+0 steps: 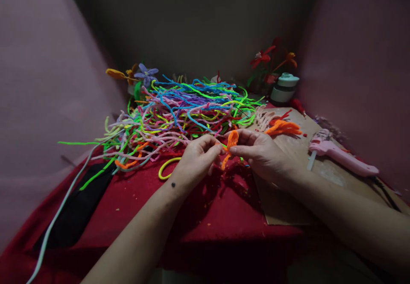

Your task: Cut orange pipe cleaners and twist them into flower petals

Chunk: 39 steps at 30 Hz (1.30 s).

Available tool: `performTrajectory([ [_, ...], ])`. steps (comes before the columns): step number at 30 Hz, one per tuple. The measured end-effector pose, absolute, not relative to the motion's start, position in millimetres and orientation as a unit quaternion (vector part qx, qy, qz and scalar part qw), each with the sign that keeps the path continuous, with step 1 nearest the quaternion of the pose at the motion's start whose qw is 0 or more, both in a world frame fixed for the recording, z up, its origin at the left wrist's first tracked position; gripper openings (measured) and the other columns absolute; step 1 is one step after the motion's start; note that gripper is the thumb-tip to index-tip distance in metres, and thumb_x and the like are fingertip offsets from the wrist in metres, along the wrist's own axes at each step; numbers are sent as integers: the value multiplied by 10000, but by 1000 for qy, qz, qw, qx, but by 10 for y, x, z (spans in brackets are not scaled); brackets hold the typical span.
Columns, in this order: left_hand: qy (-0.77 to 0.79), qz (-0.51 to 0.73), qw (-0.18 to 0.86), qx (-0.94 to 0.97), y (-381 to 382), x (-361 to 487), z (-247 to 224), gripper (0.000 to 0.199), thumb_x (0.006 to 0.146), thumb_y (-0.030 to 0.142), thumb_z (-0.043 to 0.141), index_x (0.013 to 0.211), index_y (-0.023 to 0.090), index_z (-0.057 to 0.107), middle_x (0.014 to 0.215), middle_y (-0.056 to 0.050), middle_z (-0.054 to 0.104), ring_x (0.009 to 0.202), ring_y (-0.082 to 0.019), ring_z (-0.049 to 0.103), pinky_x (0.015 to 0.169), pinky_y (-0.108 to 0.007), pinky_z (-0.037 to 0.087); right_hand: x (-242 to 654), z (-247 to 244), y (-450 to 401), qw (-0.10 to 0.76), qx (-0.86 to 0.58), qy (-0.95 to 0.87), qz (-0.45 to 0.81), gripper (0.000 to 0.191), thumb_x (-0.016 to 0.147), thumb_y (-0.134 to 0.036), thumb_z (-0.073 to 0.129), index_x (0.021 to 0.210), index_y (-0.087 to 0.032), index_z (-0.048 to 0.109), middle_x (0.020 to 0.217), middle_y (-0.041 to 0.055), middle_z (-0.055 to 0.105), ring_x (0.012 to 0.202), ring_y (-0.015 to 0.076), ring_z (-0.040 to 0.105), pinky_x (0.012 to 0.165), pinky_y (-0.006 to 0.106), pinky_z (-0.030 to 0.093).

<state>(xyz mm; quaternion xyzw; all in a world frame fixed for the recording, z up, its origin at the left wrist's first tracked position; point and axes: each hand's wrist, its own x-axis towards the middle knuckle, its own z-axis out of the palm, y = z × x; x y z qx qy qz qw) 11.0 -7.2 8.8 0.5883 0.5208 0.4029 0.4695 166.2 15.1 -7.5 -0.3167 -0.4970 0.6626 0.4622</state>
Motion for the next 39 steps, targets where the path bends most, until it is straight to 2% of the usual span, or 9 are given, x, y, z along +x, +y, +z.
performTrajectory([
  [4,472,433,459,616,-59,104,79,180,726,300,632,817,144,635,760,-14,626,659,-115,541,624,-212,416,1660,-119,153,465,-340,-531,621,265,580,-162,727,785,-162,559,689,-28,566,622,92,521,611,240,418],
  [6,468,432,461,618,-56,109,66,157,728,286,632,782,139,641,746,-9,614,688,-119,531,665,-218,409,1666,-134,149,451,-355,-550,607,217,594,-171,711,753,-152,564,672,-22,566,616,96,520,605,246,414],
  [11,486,462,459,583,-48,129,-3,122,731,256,633,722,136,614,677,19,566,625,-89,473,622,-207,378,1674,-117,141,428,-400,-576,570,140,656,-243,672,674,-138,581,610,-12,552,548,88,479,552,248,376],
  [15,460,490,495,551,-44,132,-12,127,690,243,678,745,150,613,702,25,593,660,-92,514,663,-211,401,1684,-113,138,409,-407,-596,559,172,675,-294,658,649,-134,601,577,-1,550,530,97,465,536,252,364],
  [18,448,479,525,542,-48,125,31,211,628,239,727,799,151,640,759,9,637,718,-114,556,710,-225,420,1698,-128,127,400,-410,-619,538,169,682,-296,653,668,-130,618,577,-7,541,517,89,441,504,238,330],
  [22,472,460,523,540,-33,101,53,176,589,230,751,688,132,644,701,5,632,664,-102,539,687,-218,411,1708,-138,109,393,-400,-670,487,161,711,-281,626,644,-136,607,560,-18,516,509,81,412,491,231,309],
  [28,446,497,531,522,-12,111,-23,134,645,216,710,725,142,632,722,20,615,690,-92,533,709,-214,402,1680,-104,88,408,-406,-683,449,125,756,-243,560,735,-137,623,590,-13,528,520,87,424,502,233,323],
  [34,467,514,470,545,-77,225,-43,119,722,241,642,753,146,577,728,24,574,694,-96,496,682,-214,393,1652,-131,73,432,-430,-725,320,100,762,-190,531,695,-154,597,597,-10,556,541,97,473,525,230,353],
  [39,514,490,365,602,-112,283,-75,67,770,203,553,725,167,520,691,33,513,656,-101,459,619,-220,372,1635,-149,66,420,-443,-745,269,89,762,-161,512,694,-155,570,575,-16,544,515,88,469,508,221,347],
])
